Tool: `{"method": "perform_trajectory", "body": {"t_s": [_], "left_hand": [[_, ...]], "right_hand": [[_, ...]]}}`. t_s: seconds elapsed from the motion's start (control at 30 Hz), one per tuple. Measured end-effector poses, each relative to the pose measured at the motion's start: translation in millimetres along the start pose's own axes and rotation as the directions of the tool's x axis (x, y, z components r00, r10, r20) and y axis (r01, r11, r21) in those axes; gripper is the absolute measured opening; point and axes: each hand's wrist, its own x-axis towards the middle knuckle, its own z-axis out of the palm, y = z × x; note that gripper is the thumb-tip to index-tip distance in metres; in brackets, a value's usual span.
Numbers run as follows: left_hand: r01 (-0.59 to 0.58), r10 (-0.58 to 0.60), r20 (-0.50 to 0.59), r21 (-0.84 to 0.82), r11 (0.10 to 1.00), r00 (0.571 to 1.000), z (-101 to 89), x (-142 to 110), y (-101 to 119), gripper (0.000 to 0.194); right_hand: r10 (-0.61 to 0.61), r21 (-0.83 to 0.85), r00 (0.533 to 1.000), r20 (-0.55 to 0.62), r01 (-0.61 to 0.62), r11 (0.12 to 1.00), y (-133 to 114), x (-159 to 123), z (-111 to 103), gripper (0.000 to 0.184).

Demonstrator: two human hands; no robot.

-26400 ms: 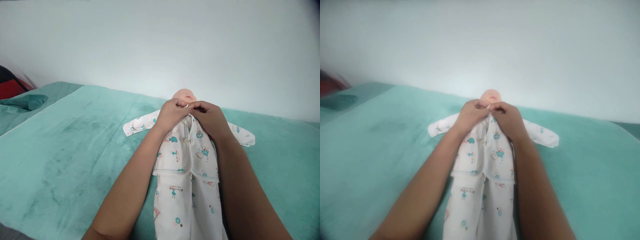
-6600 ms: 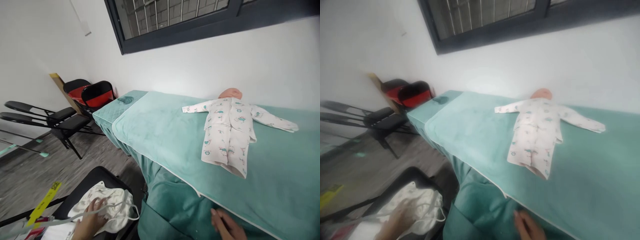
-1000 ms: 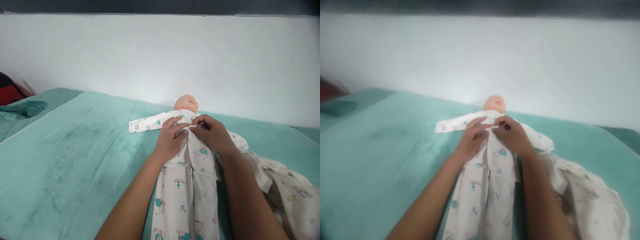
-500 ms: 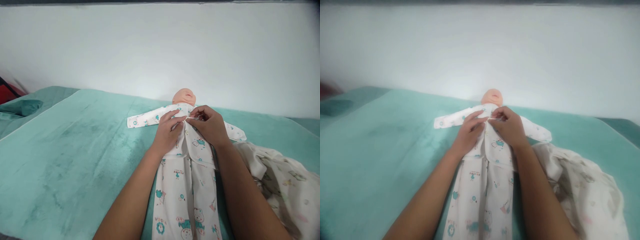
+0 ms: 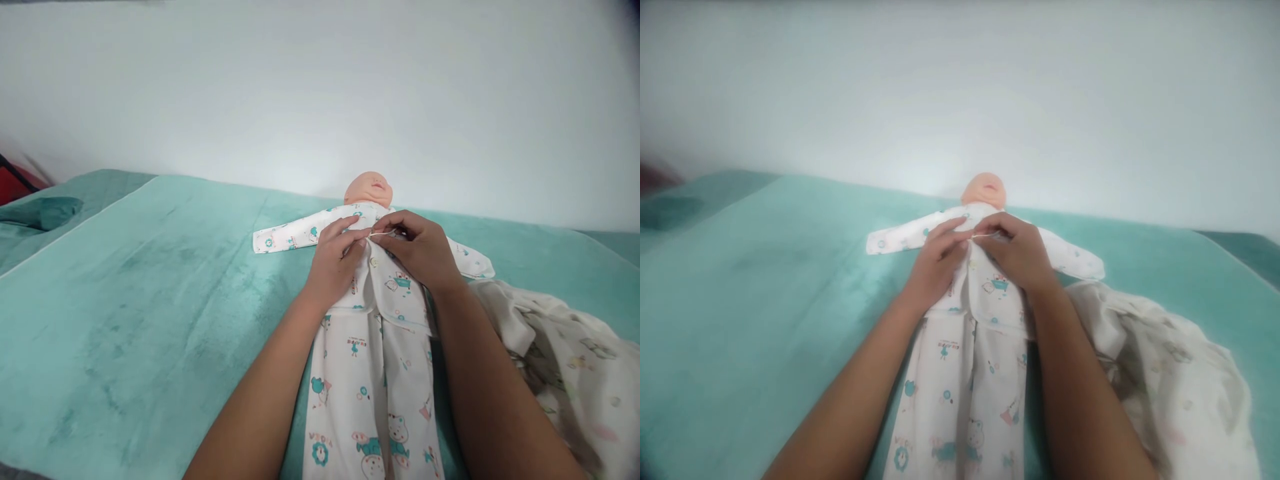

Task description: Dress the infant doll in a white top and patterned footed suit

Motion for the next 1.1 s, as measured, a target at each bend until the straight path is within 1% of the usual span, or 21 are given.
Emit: {"method": "perform_trajectory", "body": {"t_s": [0.13, 0.2, 0.23, 0.3, 0.4, 0.47, 0.53, 0.63, 0.73, 0.8, 0.83, 0.9, 0.93, 0.97, 1.03, 1.1], "left_hand": [[0.018, -0.018, 0.010, 0.008, 1.000, 1.000, 0.5, 0.5, 0.4, 0.027], [0.027, -0.027, 0.014, 0.002, 1.000, 1.000, 0.3, 0.5, 1.3, 0.028], [0.032, -0.032, 0.012, -0.004, 0.999, 0.999, 0.2, 0.4, 1.8, 0.028], [0.044, -0.044, 0.001, -0.022, 0.999, 0.999, -0.2, 0.0, 2.7, 0.027], [0.058, -0.058, 0.001, -0.047, 0.997, 0.998, -2.1, -0.7, 4.6, 0.022], [0.050, -0.048, 0.039, -0.053, 0.997, 0.998, -5.0, -0.7, 6.7, 0.017], [0.040, -0.034, 0.104, -0.060, 0.997, 0.994, -9.6, -0.2, 9.1, 0.012], [0.040, -0.026, 0.227, -0.057, 0.998, 0.974, -18.9, 1.1, 11.2, 0.010], [0.021, -0.005, 0.321, -0.046, 0.999, 0.947, -27.5, 2.2, 9.2, 0.009], [-0.001, 0.015, 0.359, -0.041, 0.999, 0.933, -31.4, 2.4, 6.5, 0.008], [-0.007, 0.020, 0.372, -0.037, 0.999, 0.928, -32.6, 2.3, 5.2, 0.009], [-0.010, 0.020, 0.388, -0.026, 1.000, 0.921, -33.7, 2.0, 3.5, 0.009], [-0.011, 0.019, 0.388, -0.023, 1.000, 0.921, -33.6, 1.8, 3.1, 0.009], [-0.011, 0.018, 0.384, -0.021, 1.000, 0.923, -33.3, 1.6, 2.9, 0.009], [-0.017, 0.026, 0.374, -0.026, 1.000, 0.927, -32.2, 1.2, 3.0, 0.008], [-0.024, 0.038, 0.363, -0.043, 0.999, 0.931, -30.9, 0.9, 3.1, 0.008]], "right_hand": [[-0.097, 0.083, 0.991, 0.088, 0.090, 0.992, 1.0, 0.1, -0.5, 0.014], [-0.104, 0.098, 0.990, 0.097, 0.094, 0.991, 0.5, -0.5, 0.5, 0.016], [-0.081, 0.094, 0.994, 0.075, 0.074, 0.993, 0.2, -0.8, 1.3, 0.016], [-0.012, 0.086, 1.000, -0.007, 0.012, 0.996, -0.6, -1.1, 3.2, 0.014], [0.055, 0.069, 0.992, -0.116, -0.047, 0.996, -1.2, -1.1, 5.6, 0.018], [0.059, 0.043, 0.985, -0.159, -0.053, 0.998, -1.5, -0.9, 6.4, 0.025], [0.047, 0.007, 0.985, -0.165, -0.046, 0.999, -2.0, -0.8, 6.5, 0.033], [-0.046, -0.076, 0.996, -0.079, 0.040, 0.996, -4.5, -0.4, 4.2, 0.038], [-0.151, -0.160, 0.987, 0.061, 0.159, 0.974, -10.4, 0.0, -3.7, 0.039], [-0.172, -0.205, 0.963, 0.207, 0.214, 0.955, -15.5, -1.0, -12.6, 0.037], [-0.168, -0.228, 0.944, 0.284, 0.237, 0.944, -17.8, -2.1, -17.6, 0.033], [-0.147, -0.267, 0.900, 0.409, 0.272, 0.924, -21.4, -4.9, -26.7, 0.017], [-0.133, -0.285, 0.887, 0.442, 0.280, 0.917, -22.5, -6.3, -30.1, 0.008], [-0.126, -0.301, 0.882, 0.453, 0.285, 0.910, -23.1, -7.5, -32.3, 0.003], [-0.141, -0.313, 0.877, 0.459, 0.308, 0.898, -23.4, -8.4, -33.5, 0.005], [-0.185, -0.293, 0.866, 0.465, 0.347, 0.891, -23.7, -7.3, -31.9, 0.004]]}}
